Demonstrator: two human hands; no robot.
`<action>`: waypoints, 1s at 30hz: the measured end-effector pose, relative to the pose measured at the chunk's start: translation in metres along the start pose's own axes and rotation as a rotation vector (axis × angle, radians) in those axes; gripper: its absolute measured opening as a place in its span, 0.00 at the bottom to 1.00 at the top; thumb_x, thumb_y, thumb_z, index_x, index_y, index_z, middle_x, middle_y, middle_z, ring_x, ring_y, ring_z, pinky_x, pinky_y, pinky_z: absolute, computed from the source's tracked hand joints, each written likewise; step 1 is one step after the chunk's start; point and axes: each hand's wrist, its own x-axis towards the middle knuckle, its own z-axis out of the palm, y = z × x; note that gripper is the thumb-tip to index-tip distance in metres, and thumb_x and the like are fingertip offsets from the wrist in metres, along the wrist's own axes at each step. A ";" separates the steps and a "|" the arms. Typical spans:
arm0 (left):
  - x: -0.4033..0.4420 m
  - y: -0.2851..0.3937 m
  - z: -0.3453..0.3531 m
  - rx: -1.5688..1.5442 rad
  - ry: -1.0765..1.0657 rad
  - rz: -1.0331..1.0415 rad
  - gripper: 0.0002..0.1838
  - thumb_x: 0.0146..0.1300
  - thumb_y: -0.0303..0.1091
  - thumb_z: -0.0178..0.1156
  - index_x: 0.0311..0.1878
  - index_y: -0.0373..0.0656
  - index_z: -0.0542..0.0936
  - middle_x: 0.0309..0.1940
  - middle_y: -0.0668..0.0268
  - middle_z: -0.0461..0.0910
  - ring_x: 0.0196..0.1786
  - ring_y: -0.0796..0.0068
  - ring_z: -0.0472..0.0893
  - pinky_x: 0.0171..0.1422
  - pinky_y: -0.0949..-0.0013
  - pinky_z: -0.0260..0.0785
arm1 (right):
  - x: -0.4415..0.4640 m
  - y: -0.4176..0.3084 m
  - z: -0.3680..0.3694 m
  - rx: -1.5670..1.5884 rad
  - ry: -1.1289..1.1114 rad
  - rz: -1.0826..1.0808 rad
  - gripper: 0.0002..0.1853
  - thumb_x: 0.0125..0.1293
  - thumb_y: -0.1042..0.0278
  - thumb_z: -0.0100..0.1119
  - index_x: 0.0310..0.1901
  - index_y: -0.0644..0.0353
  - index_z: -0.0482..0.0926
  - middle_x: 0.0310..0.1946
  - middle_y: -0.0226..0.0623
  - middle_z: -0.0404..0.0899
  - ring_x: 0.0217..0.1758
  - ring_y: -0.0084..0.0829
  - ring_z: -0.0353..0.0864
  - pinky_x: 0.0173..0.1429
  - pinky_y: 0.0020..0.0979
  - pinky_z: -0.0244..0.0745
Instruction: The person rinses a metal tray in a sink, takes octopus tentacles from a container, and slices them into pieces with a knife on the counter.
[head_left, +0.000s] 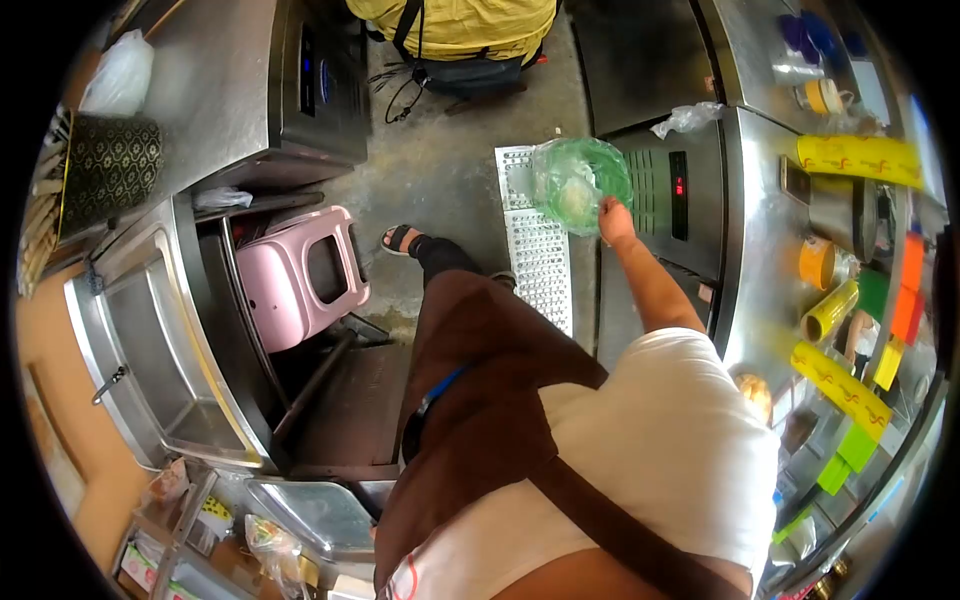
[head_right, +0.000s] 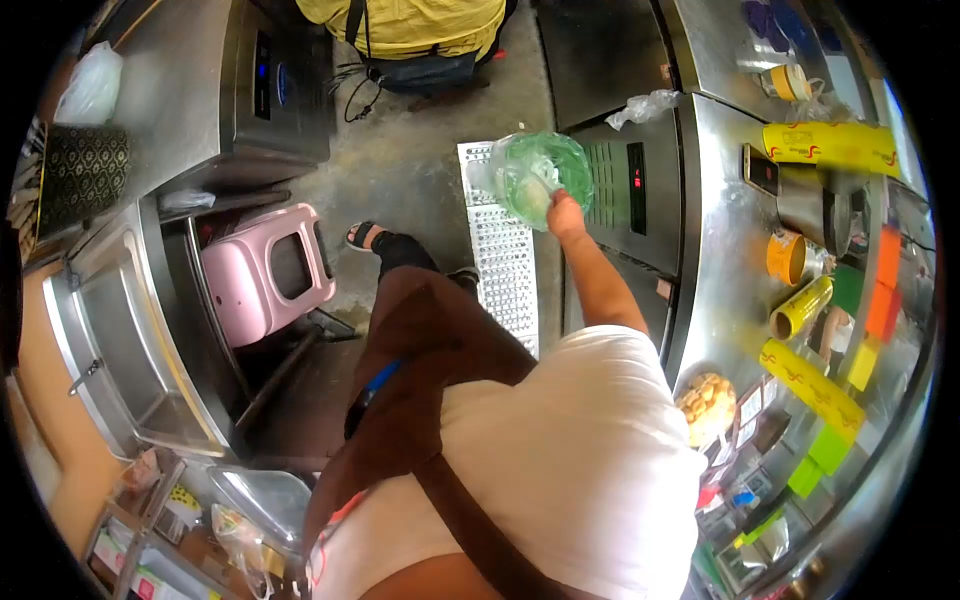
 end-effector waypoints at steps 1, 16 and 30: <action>-0.003 0.004 0.003 -0.067 -0.003 -0.001 0.10 0.61 0.34 0.54 0.41 0.39 0.78 0.34 0.57 0.80 0.36 0.62 0.82 0.34 0.60 0.77 | 0.015 0.010 -0.001 -0.056 -0.003 0.061 0.20 0.62 0.62 0.56 0.52 0.64 0.73 0.43 0.55 0.80 0.49 0.52 0.79 0.52 0.44 0.74; -0.056 -0.023 0.004 -0.999 0.236 -0.304 0.13 0.66 0.35 0.53 0.47 0.33 0.71 0.30 0.51 0.76 0.27 0.59 0.78 0.26 0.62 0.78 | 0.154 0.021 0.042 -0.548 -0.331 -0.640 0.20 0.68 0.56 0.48 0.47 0.67 0.78 0.42 0.55 0.80 0.45 0.53 0.78 0.51 0.48 0.71; -0.076 -0.026 -0.019 -1.113 0.137 -0.392 0.07 0.54 0.28 0.60 0.31 0.35 0.73 0.22 0.63 0.69 0.22 0.71 0.72 0.28 0.67 0.72 | -0.056 -0.405 0.128 -0.139 -1.114 -0.939 0.18 0.71 0.55 0.52 0.44 0.65 0.79 0.32 0.34 0.79 0.37 0.24 0.76 0.44 0.29 0.72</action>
